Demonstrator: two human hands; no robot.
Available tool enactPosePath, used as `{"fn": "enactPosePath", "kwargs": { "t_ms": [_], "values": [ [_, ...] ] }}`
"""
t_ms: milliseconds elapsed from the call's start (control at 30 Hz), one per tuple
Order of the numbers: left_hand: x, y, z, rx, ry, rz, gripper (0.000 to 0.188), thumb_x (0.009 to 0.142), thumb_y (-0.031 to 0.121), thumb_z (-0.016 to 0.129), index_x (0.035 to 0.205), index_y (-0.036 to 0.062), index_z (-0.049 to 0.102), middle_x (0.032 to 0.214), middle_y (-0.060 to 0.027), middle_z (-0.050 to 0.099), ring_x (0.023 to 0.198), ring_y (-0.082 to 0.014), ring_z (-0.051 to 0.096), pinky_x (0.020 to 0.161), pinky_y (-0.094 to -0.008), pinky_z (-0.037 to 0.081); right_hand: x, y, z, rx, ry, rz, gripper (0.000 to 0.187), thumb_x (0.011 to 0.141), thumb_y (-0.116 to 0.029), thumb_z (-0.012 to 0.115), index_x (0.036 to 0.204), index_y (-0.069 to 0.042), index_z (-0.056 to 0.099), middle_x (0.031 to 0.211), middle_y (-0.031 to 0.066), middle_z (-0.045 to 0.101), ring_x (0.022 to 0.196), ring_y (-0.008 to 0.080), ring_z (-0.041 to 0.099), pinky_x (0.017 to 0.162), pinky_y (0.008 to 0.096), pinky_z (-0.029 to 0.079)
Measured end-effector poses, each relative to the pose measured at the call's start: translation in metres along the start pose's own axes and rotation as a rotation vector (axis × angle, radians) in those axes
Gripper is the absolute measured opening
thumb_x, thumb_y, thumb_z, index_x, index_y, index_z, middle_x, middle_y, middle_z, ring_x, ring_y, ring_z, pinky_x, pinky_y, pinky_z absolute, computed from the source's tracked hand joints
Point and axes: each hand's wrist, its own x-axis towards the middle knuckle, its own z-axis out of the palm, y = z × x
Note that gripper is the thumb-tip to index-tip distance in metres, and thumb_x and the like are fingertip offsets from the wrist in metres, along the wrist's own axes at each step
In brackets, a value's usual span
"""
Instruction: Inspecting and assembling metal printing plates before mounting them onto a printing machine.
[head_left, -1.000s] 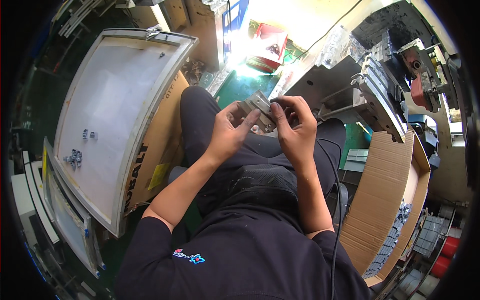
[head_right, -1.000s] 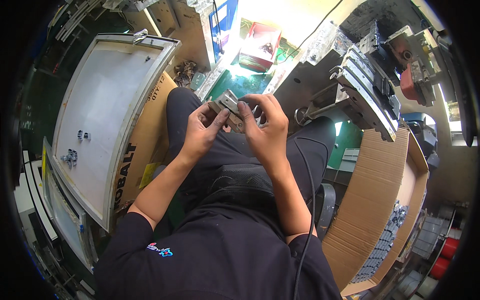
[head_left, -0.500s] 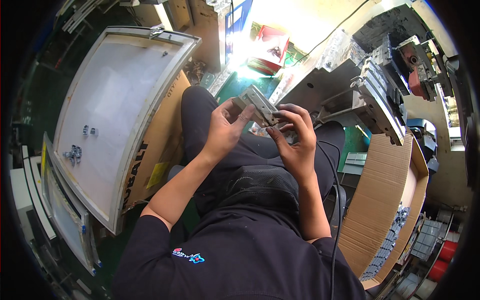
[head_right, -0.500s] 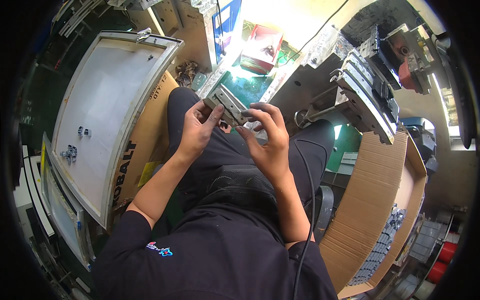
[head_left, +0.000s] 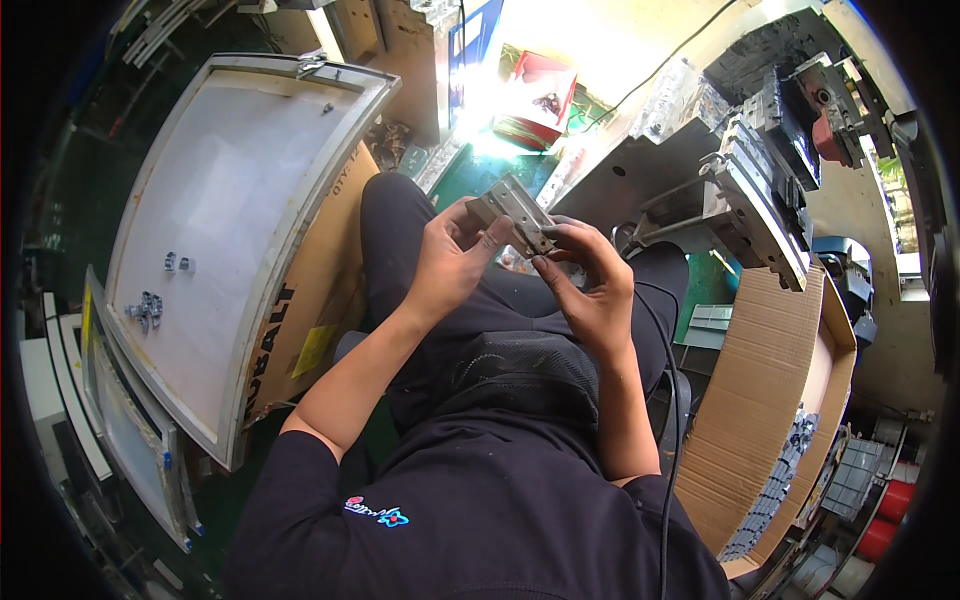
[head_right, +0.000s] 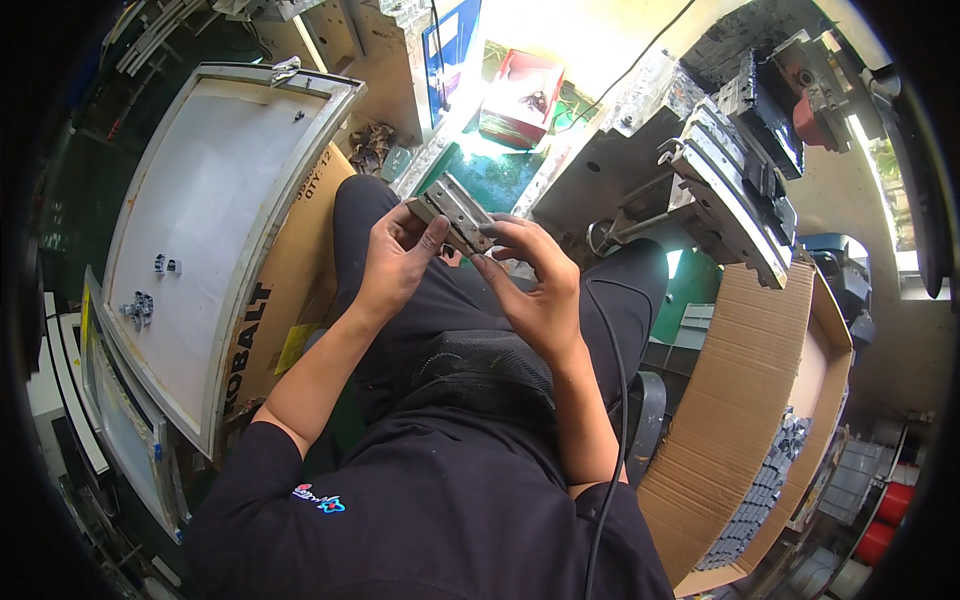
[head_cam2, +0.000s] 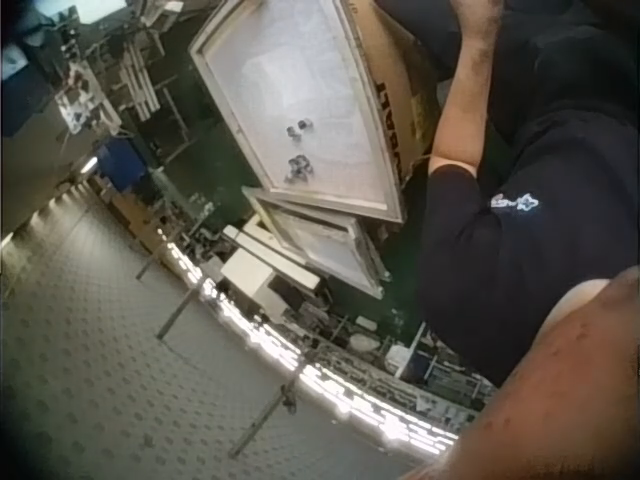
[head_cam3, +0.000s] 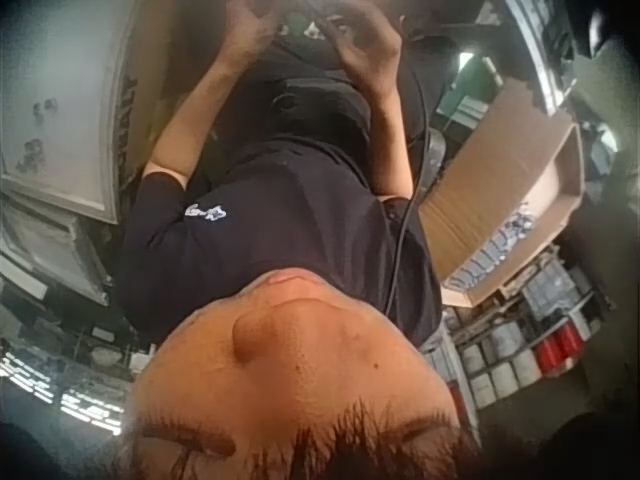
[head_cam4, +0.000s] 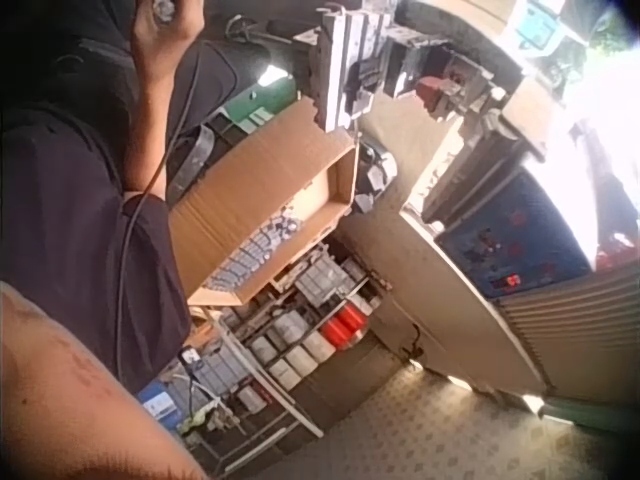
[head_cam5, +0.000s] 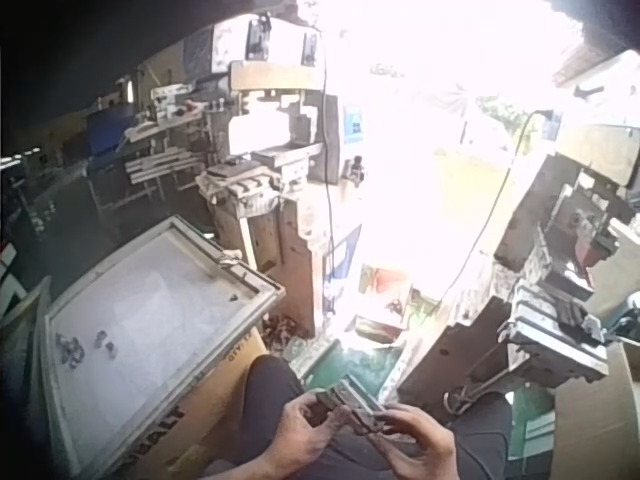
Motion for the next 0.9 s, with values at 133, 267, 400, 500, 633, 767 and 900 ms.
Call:
{"fn": "enactPosePath", "kwargs": {
  "t_ms": [133, 267, 400, 500, 633, 767, 900],
  "values": [
    [0.002, -0.001, -0.001, 0.003, -0.01, 0.005, 0.025, 0.091, 0.019, 0.068, 0.104, -0.0012, 0.062, 0.095, -0.0033, 0.068, 0.086, -0.0052, 0.059, 0.076, -0.0221, 0.047, -0.002, 0.002, 0.0, 0.012, 0.008, 0.028, 0.034, 0.076, 0.005, 0.073, 0.108, 0.002, 0.064, 0.112, 0.0139, 0.064, 0.089, 0.0169, 0.066, 0.077, 0.0273, 0.054],
    [0.003, -0.002, 0.002, 0.021, -0.007, 0.056, 0.026, 0.092, 0.021, 0.066, 0.103, -0.0019, 0.061, 0.089, -0.0065, 0.069, 0.077, -0.0077, 0.062, 0.071, -0.0231, 0.05, -0.003, 0.007, -0.001, 0.016, 0.019, 0.034, 0.034, 0.077, 0.004, 0.072, 0.11, 0.002, 0.062, 0.112, 0.0134, 0.064, 0.09, 0.0165, 0.066, 0.078, 0.0272, 0.054],
    [0.003, -0.005, 0.001, 0.003, -0.026, 0.091, 0.031, 0.092, 0.017, 0.065, 0.113, -0.0037, 0.056, 0.092, -0.0081, 0.068, 0.077, -0.0093, 0.062, 0.068, -0.025, 0.051, -0.001, 0.009, -0.001, 0.013, 0.016, 0.014, 0.034, 0.078, 0.004, 0.071, 0.111, 0.003, 0.061, 0.113, 0.0134, 0.064, 0.093, 0.0162, 0.066, 0.08, 0.0273, 0.054],
    [0.001, -0.002, 0.007, 0.009, 0.05, 0.081, 0.036, 0.093, 0.014, 0.063, 0.122, -0.0051, 0.052, 0.093, -0.0088, 0.067, 0.077, -0.0104, 0.062, 0.066, -0.0257, 0.051, -0.001, 0.009, -0.003, 0.015, 0.016, 0.015, 0.033, 0.079, 0.005, 0.07, 0.111, 0.003, 0.061, 0.116, 0.0141, 0.064, 0.095, 0.0164, 0.065, 0.082, 0.028, 0.053],
    [0.0, -0.001, 0.003, -0.002, -0.013, 0.061, 0.039, 0.095, 0.011, 0.06, 0.128, -0.0056, 0.049, 0.095, -0.0095, 0.066, 0.076, -0.0109, 0.062, 0.066, -0.0247, 0.051, -0.002, 0.01, -0.003, 0.036, 0.025, 0.039, 0.034, 0.081, 0.007, 0.067, 0.113, 0.003, 0.06, 0.119, 0.0149, 0.063, 0.097, 0.0167, 0.065, 0.084, 0.0284, 0.053],
    [0.0, 0.001, 0.0, -0.009, -0.05, 0.027, 0.038, 0.096, 0.011, 0.053, 0.13, -0.0054, 0.049, 0.095, -0.0093, 0.065, 0.074, -0.011, 0.061, 0.069, -0.0247, 0.05, -0.002, 0.013, -0.007, 0.029, 0.036, 0.041, 0.034, 0.081, 0.009, 0.064, 0.115, 0.003, 0.058, 0.122, 0.0141, 0.062, 0.096, 0.0166, 0.065, 0.084, 0.0285, 0.053],
    [-0.001, 0.003, -0.001, 0.045, -0.051, 0.029, 0.039, 0.096, 0.013, 0.047, 0.129, -0.0065, 0.05, 0.096, -0.0092, 0.065, 0.076, -0.0116, 0.061, 0.072, -0.0255, 0.05, -0.003, 0.01, -0.01, 0.026, -0.007, 0.076, 0.03, 0.088, 0.006, 0.06, 0.117, 0.004, 0.056, 0.125, 0.012, 0.06, 0.105, 0.0141, 0.061, 0.091, 0.027, 0.049]
  ]
}}
